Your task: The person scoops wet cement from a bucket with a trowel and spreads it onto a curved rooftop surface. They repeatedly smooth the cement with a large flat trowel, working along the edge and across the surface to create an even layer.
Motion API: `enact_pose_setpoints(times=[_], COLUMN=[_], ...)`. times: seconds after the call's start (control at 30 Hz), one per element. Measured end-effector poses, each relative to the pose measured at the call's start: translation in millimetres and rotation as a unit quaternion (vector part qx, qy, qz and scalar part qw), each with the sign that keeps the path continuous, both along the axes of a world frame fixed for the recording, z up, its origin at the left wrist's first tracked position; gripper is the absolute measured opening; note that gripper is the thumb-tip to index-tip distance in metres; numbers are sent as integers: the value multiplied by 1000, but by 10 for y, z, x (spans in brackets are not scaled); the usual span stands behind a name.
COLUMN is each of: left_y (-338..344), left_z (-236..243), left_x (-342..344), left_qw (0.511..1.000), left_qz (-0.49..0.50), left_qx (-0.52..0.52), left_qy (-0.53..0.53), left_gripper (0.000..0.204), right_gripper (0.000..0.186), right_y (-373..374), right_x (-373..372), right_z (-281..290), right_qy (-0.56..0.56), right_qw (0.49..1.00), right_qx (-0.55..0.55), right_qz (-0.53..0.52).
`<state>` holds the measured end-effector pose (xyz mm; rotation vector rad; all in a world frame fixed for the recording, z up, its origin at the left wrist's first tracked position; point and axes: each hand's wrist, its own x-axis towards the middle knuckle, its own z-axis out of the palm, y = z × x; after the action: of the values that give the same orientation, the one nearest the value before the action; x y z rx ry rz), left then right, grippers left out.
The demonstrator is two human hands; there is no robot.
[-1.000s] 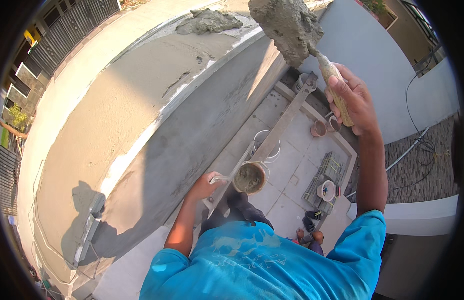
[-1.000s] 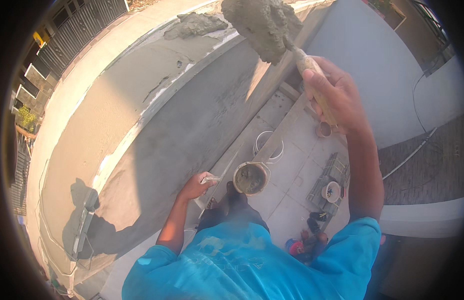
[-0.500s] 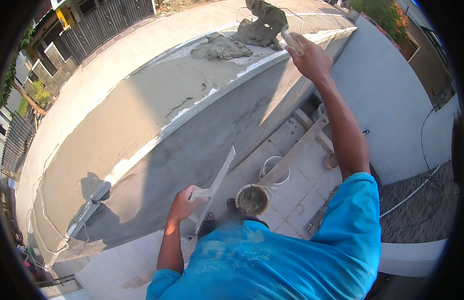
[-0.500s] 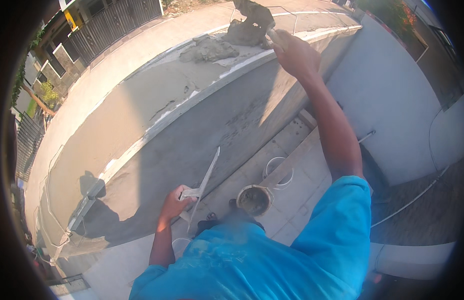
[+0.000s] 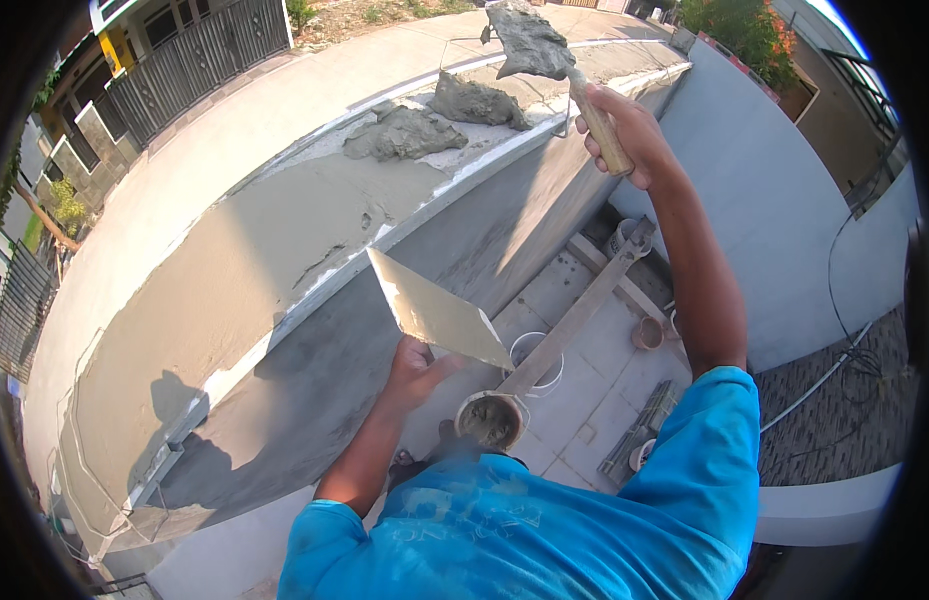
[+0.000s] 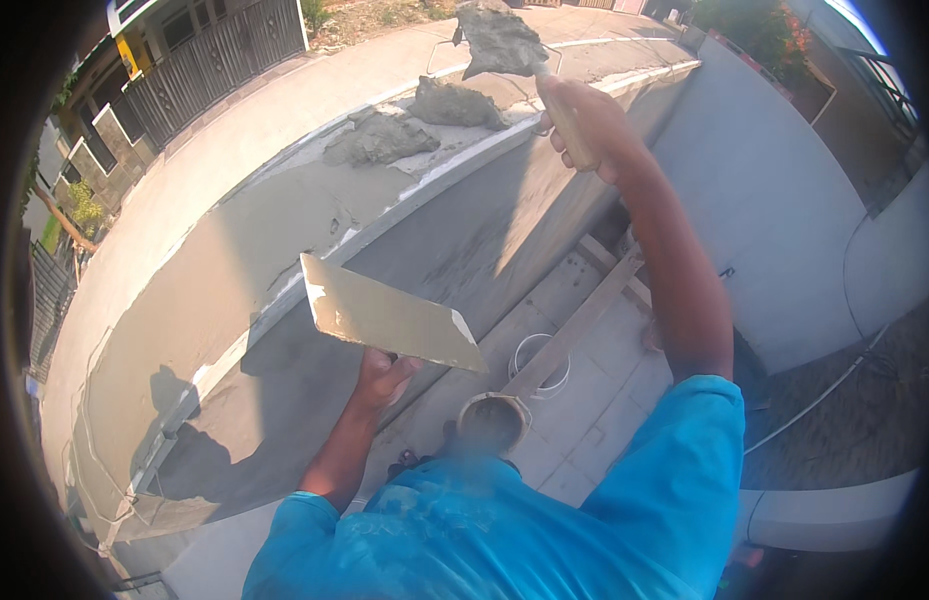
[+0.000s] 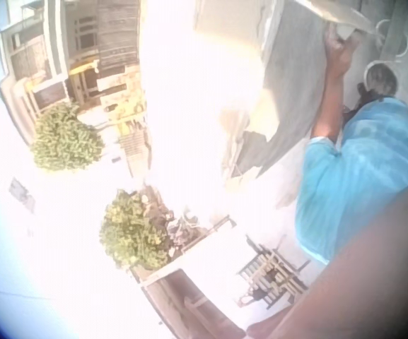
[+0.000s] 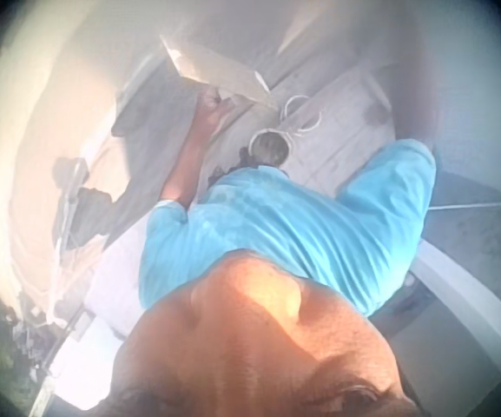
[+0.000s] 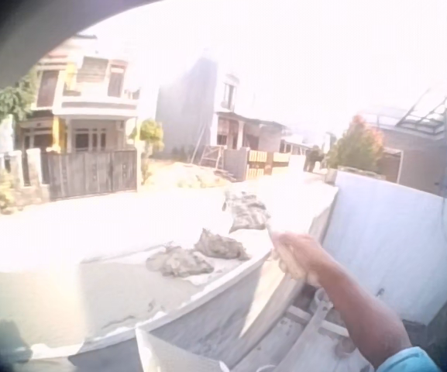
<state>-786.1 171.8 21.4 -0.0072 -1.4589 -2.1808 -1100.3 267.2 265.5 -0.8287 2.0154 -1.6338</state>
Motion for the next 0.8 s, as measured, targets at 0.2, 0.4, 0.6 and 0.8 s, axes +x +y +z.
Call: enact_pose_setpoints(times=[0.2, 0.4, 0.6, 0.8], left_y=[-40, -50, -114, -64], left_z=[422, 1020, 1260, 1361], left_x=[-487, -801, -913, -1044], left_qw=[986, 960, 959, 943], left_qz=[10, 101, 111, 110], left_qx=[49, 56, 126, 122], left_qy=[160, 254, 229, 289], left_gripper=[52, 56, 42, 30], right_gripper=[40, 45, 47, 45], right_y=[268, 143, 632, 847], right_x=[85, 374, 964, 1670], right_z=[62, 226, 362, 422], right_qy=[-320, -493, -465, -372], right_qw=[882, 765, 758, 872], right_qx=[-185, -239, -263, -229], right_qz=[294, 338, 374, 220])
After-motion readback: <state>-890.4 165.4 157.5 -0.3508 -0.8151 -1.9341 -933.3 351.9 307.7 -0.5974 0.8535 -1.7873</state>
